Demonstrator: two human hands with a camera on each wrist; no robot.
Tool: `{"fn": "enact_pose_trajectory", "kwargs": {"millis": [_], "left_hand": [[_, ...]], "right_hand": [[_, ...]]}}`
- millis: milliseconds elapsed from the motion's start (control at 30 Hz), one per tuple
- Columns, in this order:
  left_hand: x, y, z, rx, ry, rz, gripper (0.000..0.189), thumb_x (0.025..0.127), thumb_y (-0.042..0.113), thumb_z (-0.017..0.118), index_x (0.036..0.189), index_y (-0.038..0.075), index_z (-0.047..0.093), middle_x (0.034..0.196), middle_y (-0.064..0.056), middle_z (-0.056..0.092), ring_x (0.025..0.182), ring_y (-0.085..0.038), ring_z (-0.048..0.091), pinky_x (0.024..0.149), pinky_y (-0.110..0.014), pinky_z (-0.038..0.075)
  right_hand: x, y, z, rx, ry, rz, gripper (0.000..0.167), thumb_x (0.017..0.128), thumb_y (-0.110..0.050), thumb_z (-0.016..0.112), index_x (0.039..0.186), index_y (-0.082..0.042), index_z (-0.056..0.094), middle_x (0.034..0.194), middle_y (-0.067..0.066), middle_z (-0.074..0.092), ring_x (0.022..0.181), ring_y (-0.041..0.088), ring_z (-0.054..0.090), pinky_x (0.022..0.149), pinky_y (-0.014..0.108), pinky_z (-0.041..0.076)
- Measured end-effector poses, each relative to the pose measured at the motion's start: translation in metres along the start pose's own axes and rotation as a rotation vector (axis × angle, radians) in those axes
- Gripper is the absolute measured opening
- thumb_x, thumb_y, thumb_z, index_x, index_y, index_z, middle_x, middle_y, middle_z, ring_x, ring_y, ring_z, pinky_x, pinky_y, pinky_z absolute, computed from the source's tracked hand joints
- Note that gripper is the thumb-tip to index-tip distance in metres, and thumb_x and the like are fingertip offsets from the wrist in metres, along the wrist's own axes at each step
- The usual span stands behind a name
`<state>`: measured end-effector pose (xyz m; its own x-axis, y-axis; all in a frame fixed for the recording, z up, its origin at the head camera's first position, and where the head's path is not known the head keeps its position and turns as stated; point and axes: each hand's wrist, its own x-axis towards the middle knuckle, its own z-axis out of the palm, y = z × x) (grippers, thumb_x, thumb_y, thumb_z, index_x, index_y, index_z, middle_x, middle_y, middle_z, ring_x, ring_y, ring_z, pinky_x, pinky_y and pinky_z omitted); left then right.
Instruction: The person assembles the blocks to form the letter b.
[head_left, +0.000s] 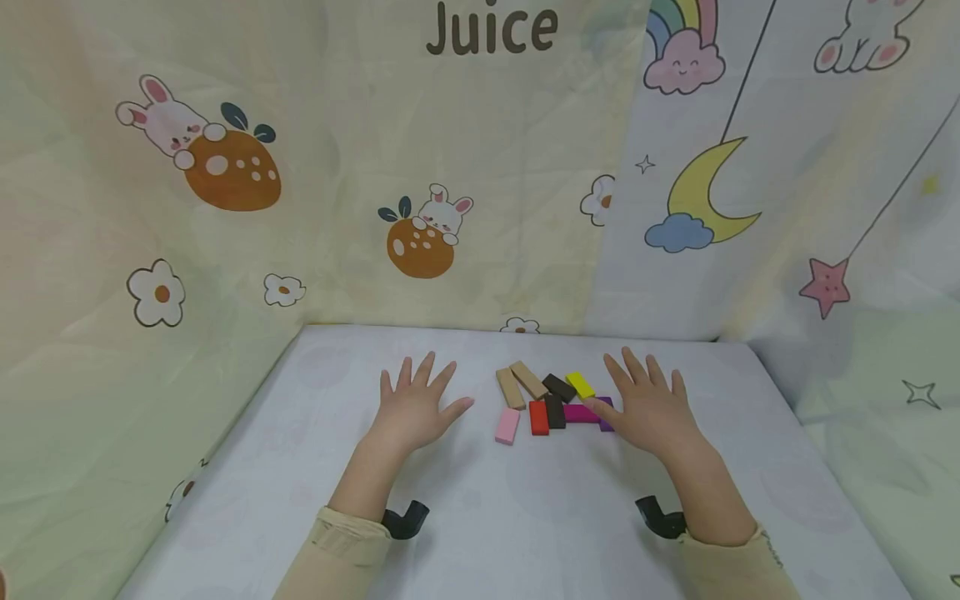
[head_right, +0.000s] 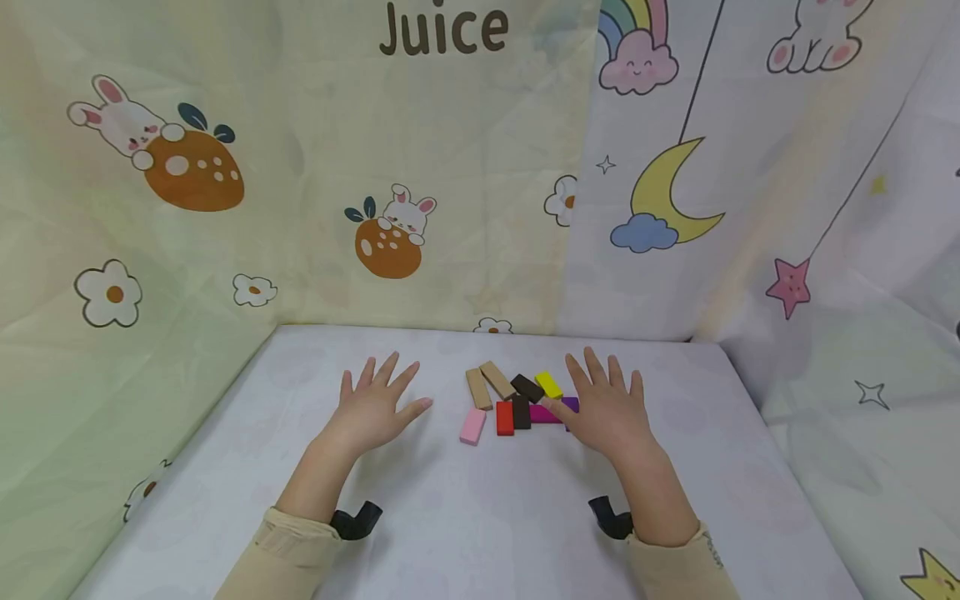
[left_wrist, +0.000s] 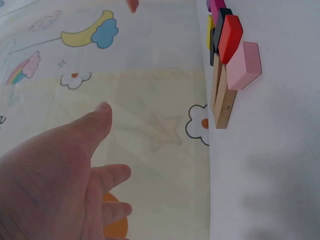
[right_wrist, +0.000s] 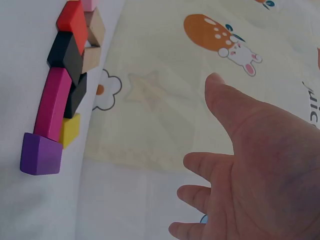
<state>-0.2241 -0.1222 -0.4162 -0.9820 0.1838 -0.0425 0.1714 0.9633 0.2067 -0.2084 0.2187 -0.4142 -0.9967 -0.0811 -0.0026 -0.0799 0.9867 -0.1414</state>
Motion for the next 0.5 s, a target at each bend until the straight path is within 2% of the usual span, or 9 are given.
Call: {"fn": "enact_pose_trajectory", "kwargs": {"millis": [200,367,500], "left_hand": [[0.006,-0.002,0.012,-0.074,-0.029,0.034,0.075,0.093,0.069,0.045,0.155,0.029,0.033,0.164,-0.009,0.023,0.152,-0.043,0.012,0.118,-0.07,0.005],[0.016,-0.002,0.038,-0.122,-0.048,0.12,0.071,0.094,0.063,0.05,0.152,0.024,0.04,0.158,-0.011,0.037,0.148,-0.04,0.028,0.118,-0.066,0.02],[0.022,0.001,0.06,-0.19,-0.082,0.2,0.066,0.095,0.055,0.055,0.151,0.022,0.042,0.154,-0.009,0.043,0.145,-0.034,0.037,0.117,-0.059,0.031]], "right_hand": [[0.0,0.0,0.004,0.024,0.0,-0.025,0.089,0.09,-0.066,0.052,0.157,-0.013,0.026,0.163,0.023,0.016,0.146,0.055,0.013,0.111,0.077,0.004],[0.002,-0.005,0.017,0.081,0.038,-0.072,0.078,0.091,-0.056,0.06,0.152,-0.011,0.038,0.157,0.023,0.032,0.14,0.051,0.033,0.109,0.073,0.028],[0.003,-0.015,0.032,0.181,0.023,-0.079,0.067,0.092,-0.047,0.064,0.146,-0.012,0.048,0.152,0.019,0.043,0.135,0.045,0.044,0.102,0.064,0.044]]}}
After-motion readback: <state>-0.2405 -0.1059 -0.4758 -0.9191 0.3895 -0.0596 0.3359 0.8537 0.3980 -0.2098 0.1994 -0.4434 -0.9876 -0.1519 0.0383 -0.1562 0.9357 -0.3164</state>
